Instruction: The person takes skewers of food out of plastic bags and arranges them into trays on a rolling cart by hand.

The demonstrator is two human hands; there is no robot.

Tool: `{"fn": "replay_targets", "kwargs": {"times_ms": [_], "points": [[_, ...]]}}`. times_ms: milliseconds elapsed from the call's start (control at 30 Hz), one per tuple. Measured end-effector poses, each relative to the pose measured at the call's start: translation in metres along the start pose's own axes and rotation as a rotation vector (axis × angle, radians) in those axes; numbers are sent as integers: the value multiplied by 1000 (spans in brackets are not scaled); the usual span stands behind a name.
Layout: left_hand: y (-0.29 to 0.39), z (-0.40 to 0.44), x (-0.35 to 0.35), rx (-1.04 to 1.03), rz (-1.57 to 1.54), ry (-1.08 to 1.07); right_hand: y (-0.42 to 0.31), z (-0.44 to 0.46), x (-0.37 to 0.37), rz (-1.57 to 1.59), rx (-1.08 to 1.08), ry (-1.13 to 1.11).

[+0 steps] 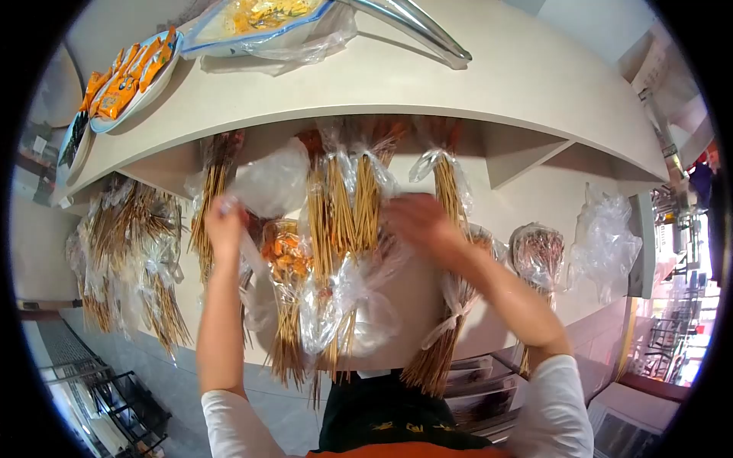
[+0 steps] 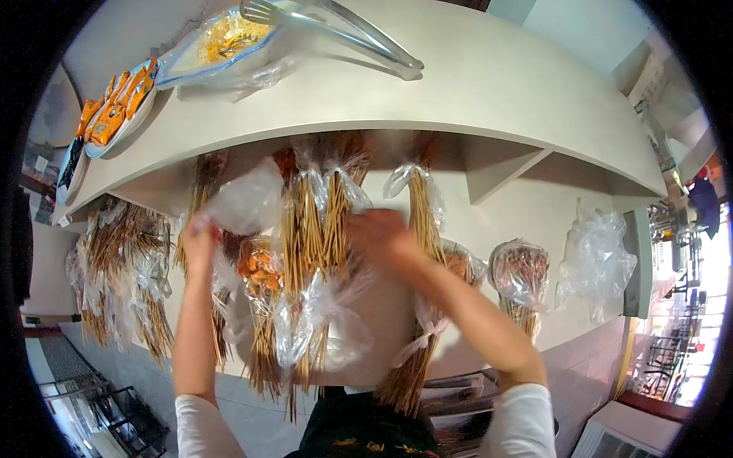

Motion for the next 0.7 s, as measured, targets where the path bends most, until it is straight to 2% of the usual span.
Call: {"fn": "replay_targets", "kwargs": {"times_ms": [33,67,100,133,167,200,233,267,300,367,400,433,500,533,567,600,633,667,700], "points": [[24,8,5,38,-37,66,-7,22,-27,32,26,71],[33,26,15,-127,293,55,-10,38,-46,64,51,141],[39,33,18,-273,382,135,0,41,-63,62,45,141],[45,36,21,-418,468,217,17,42,-84,40,-162,-83],[60,32,30,-418,465,214,28,41,-98,17,-365,-307],[82,21,42,-326,531,187,28,44,-94,15,-370,-308],[90,14,51,-235,595,161,29,49,-85,-181,-445,-352],[84,11,53,-331,509,184,32,54,-79,-382,-510,-392],[78,2,50,-328,507,181,33,55,-82,-384,-512,-396],[87,-26,29,-789,1079,486,38,60,-90,-271,-508,-153],[84,-33,17,-785,897,336,49,62,-104,-138,-631,-156],[81,-41,2,-777,715,185,54,67,-118,-143,-629,-146],[79,-56,-36,-743,544,-8,67,67,-142,438,-1200,64],[76,-57,-53,-651,467,-95,71,68,-147,664,-1262,23],[71,-57,-69,-558,391,-180,73,72,-146,664,-1255,33],[67,-54,-82,-562,393,-181,71,74,-143,550,-1146,87],[61,-47,-96,-430,290,-252,68,78,-139,435,-1036,137],[57,-41,-110,-299,184,-320,63,84,-128,530,-1052,211],[53,-39,-124,-302,183,-322,59,88,-116,527,-1053,215]]}}
Point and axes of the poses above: each hand's wrist, its own z-axis towards the middle knuckle, its own x-axis out of the back of the hand, y = z × x, the point moved 2 cm from there along z, towards the middle knuckle, and after that the axes turned 5 degrees about z, right-handed, at the moved point
